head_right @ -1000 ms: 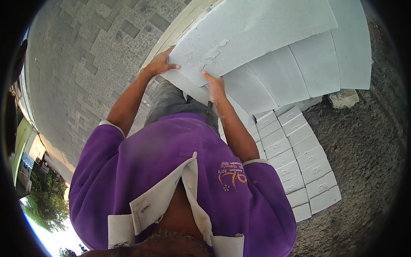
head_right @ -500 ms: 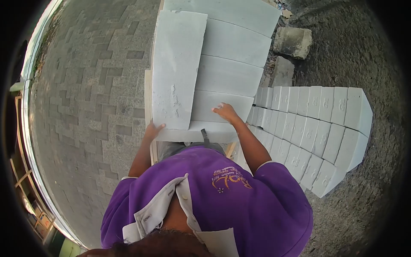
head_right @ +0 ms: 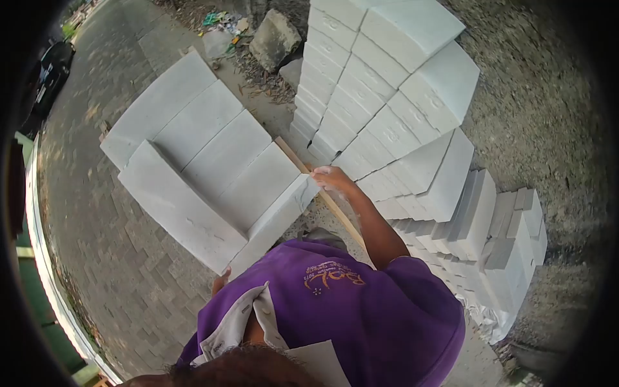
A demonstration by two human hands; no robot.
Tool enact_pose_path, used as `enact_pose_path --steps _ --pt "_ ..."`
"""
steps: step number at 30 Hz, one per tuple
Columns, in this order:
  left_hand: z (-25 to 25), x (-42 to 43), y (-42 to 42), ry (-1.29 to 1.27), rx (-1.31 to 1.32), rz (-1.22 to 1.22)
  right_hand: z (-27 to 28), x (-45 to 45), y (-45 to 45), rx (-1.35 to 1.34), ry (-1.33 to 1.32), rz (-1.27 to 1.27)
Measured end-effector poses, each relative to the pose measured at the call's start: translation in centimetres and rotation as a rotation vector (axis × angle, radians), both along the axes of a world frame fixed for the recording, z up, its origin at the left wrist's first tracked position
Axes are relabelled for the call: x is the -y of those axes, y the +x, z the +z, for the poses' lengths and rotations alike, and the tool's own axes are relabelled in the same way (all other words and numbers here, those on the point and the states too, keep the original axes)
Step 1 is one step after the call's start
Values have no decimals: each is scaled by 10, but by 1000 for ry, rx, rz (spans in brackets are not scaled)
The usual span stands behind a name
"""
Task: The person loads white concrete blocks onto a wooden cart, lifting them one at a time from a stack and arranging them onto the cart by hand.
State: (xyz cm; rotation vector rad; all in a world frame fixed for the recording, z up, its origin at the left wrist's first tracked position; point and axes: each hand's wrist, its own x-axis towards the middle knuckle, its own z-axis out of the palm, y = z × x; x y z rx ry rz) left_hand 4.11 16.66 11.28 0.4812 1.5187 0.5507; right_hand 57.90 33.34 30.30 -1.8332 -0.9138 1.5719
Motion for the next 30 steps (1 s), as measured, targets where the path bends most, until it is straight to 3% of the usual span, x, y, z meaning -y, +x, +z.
enact_pose_path --steps 2,4,9,12,15,16,17,18,20,23,24,25,26,27,29,30 --pt "-5 4 20 0 -102 -109 35 4 29 -7 100 -94" --pt "-25 1 50 -14 -191 -196 102 15 57 85 263 -35" --pt "-73 0 126 69 -418 -426 211 54 167 222 698 -317" --pt "-106 48 141 80 -557 -486 234 77 245 351 959 -440" --pt "-129 88 155 3 -666 -438 238 98 294 335 1056 -576" --pt "-72 81 195 -54 -713 -371 236 104 305 313 1040 -610" --pt "-44 79 219 73 -659 -322 234 108 314 299 1037 -648" --pt "-60 81 222 -68 -633 -273 231 111 319 268 1019 -621" --pt "-115 95 215 5 -705 -282 230 117 329 335 1031 -631" --pt "-45 80 253 73 -694 -180 230 116 348 309 1062 -618" --pt "-53 72 247 72 -707 -153 231 115 354 282 1069 -603" --pt "-69 59 238 229 -727 -216 232 113 361 290 1060 -614" --pt "-55 41 241 387 -748 -278 233 108 362 300 1054 -631" --pt "-41 18 250 391 -646 -155 231 100 362 286 1072 -633" --pt "59 -41 295 408 -444 100 231 92 370 394 1054 -607" --pt "63 -74 300 510 -336 162 233 88 369 400 1042 -596"
